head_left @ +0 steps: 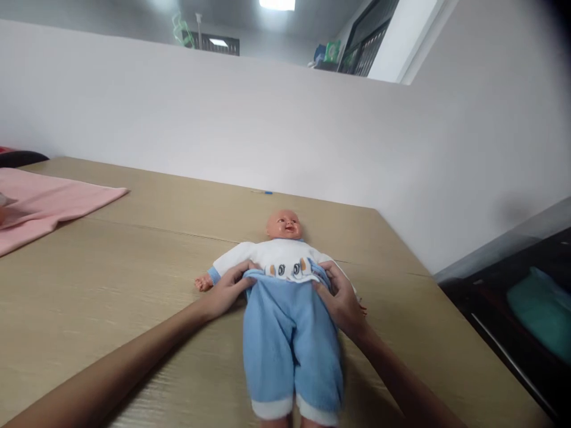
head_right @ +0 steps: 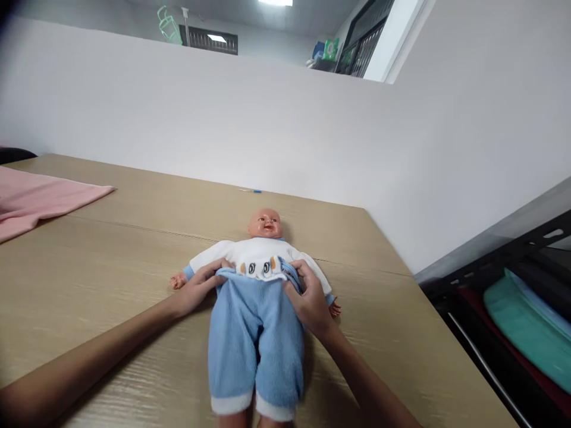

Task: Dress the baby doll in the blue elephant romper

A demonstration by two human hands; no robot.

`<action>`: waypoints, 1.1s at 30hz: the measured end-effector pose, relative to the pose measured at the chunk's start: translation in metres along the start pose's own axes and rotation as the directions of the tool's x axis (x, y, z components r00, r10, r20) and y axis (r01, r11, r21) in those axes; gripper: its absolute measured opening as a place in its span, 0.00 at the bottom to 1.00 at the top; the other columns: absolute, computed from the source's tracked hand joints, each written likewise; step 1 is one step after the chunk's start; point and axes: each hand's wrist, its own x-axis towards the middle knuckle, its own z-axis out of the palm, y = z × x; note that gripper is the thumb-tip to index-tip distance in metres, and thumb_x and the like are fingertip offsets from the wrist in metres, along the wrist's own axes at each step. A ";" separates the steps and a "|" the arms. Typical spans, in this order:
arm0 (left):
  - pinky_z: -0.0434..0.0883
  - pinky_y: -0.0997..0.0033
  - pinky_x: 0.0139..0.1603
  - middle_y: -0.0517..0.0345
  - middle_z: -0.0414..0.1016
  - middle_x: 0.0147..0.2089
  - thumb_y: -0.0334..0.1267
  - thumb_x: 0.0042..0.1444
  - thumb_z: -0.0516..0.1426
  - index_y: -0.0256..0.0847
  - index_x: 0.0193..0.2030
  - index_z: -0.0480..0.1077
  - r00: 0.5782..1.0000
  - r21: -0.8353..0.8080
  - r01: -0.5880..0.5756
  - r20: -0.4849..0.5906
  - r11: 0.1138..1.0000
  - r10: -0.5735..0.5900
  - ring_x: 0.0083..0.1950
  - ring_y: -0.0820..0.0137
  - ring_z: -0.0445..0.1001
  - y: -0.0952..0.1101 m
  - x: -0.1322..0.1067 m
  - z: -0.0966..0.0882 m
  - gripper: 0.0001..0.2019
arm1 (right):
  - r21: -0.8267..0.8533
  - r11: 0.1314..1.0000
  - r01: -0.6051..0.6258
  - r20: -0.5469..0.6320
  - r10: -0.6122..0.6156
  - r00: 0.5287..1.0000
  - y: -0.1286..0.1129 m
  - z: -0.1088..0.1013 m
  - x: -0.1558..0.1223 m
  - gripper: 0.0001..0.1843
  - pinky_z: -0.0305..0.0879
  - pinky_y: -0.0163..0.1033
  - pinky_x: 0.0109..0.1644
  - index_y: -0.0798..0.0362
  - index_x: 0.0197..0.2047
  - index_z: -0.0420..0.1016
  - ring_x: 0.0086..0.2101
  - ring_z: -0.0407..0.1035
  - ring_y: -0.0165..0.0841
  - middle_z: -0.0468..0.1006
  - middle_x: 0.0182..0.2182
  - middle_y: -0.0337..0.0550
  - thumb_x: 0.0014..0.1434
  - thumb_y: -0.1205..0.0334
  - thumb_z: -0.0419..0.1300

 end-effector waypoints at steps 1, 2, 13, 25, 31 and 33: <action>0.65 0.65 0.53 0.59 0.68 0.43 0.53 0.74 0.56 0.43 0.44 0.68 0.997 -0.068 0.061 -0.037 0.996 -0.063 0.46 0.64 0.67 -0.003 0.002 0.001 0.15 | 0.025 0.999 -0.027 -0.038 0.028 0.999 0.005 0.001 0.004 0.14 0.67 0.41 0.45 0.48 0.46 0.74 0.40 0.72 0.40 0.77 0.38 0.40 0.64 0.49 0.66; 0.65 0.66 0.50 0.60 0.66 0.41 0.54 0.74 0.56 0.43 0.45 0.67 0.990 -0.107 0.109 -0.075 0.988 -0.117 0.44 0.65 0.66 -0.006 0.003 0.002 0.16 | 0.028 0.998 -0.059 -0.069 0.061 0.996 0.010 0.002 0.004 0.16 0.68 0.42 0.46 0.48 0.46 0.74 0.42 0.73 0.42 0.78 0.39 0.41 0.63 0.47 0.67; 0.64 0.61 0.63 0.56 0.73 0.51 0.51 0.71 0.56 0.44 0.51 0.70 0.964 -0.009 0.218 -0.156 0.976 -0.217 0.58 0.57 0.69 -0.013 -0.014 0.012 0.13 | 0.597 0.664 -0.451 0.079 0.510 0.856 0.025 0.000 -0.019 0.24 0.70 0.50 0.66 0.43 0.49 0.82 0.56 0.75 0.48 0.85 0.51 0.40 0.53 0.42 0.76; 0.62 0.47 0.74 0.44 0.75 0.61 0.51 0.69 0.54 0.41 0.57 0.71 0.984 0.344 0.165 -0.117 0.924 -0.132 0.67 0.48 0.68 -0.004 -0.021 -0.008 0.18 | -0.072 0.993 -0.095 0.266 0.111 0.957 0.026 -0.032 -0.018 0.15 0.68 0.50 0.62 0.49 0.41 0.80 0.52 0.70 0.49 0.77 0.48 0.48 0.58 0.47 0.67; 0.60 0.50 0.80 0.51 0.72 0.74 0.52 0.71 0.56 0.46 0.70 0.69 0.963 0.010 0.269 -0.025 0.963 -0.268 0.77 0.52 0.65 -0.015 -0.023 -0.013 0.25 | 0.249 0.928 -0.277 0.068 0.269 0.961 0.030 -0.010 -0.027 0.19 0.71 0.48 0.62 0.46 0.45 0.80 0.52 0.73 0.47 0.82 0.46 0.45 0.63 0.40 0.66; 0.60 0.46 0.80 0.50 0.70 0.76 0.53 0.71 0.55 0.48 0.73 0.67 0.946 -0.137 0.288 -0.113 0.948 -0.304 0.78 0.51 0.65 -0.022 -0.023 -0.006 0.27 | 0.459 0.813 -0.358 0.010 0.398 0.917 0.027 0.004 -0.030 0.24 0.73 0.51 0.63 0.44 0.48 0.82 0.54 0.75 0.50 0.85 0.45 0.46 0.61 0.35 0.67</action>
